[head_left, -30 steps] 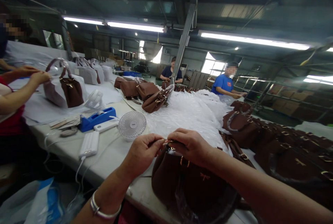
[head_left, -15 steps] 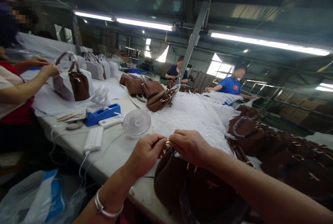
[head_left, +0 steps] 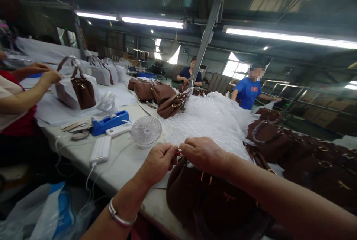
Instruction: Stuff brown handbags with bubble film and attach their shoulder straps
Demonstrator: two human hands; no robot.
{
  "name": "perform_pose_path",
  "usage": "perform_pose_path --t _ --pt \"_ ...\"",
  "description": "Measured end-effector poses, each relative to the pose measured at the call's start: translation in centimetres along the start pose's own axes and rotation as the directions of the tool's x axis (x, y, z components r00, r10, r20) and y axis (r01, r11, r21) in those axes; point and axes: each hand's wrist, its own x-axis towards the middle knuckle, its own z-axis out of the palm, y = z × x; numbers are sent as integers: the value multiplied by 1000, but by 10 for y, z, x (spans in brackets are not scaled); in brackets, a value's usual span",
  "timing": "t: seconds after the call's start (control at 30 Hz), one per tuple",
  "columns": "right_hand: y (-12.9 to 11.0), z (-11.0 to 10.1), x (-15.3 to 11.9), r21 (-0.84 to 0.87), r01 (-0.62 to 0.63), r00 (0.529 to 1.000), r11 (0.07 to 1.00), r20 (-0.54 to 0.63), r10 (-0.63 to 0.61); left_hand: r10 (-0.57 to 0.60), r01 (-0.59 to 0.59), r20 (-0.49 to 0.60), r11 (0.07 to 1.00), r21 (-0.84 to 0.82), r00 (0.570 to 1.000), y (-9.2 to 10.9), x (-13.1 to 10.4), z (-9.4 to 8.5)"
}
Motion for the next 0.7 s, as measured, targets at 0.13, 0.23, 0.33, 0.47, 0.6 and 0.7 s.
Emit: perform_pose_path --t 0.13,0.23,0.33,0.47,0.6,0.7 --pt "-3 2 4 2 -48 998 999 46 48 -105 104 -15 994 -34 994 -28 4 -2" --pt "-2 8 6 1 -107 990 994 93 106 -177 177 -7 984 -24 984 -49 5 6" --pt "-1 13 8 6 -152 974 988 168 149 -223 224 40 973 -49 974 -60 7 20" --pt "-2 14 10 -3 -193 953 981 235 189 -294 299 55 944 -142 954 -62 9 30" --pt "-3 16 12 -17 -214 944 977 253 211 -347 362 101 895 -260 932 -60 12 29" --pt "-3 21 13 -29 -234 937 972 259 233 -335 345 83 897 -276 939 -57 12 29"
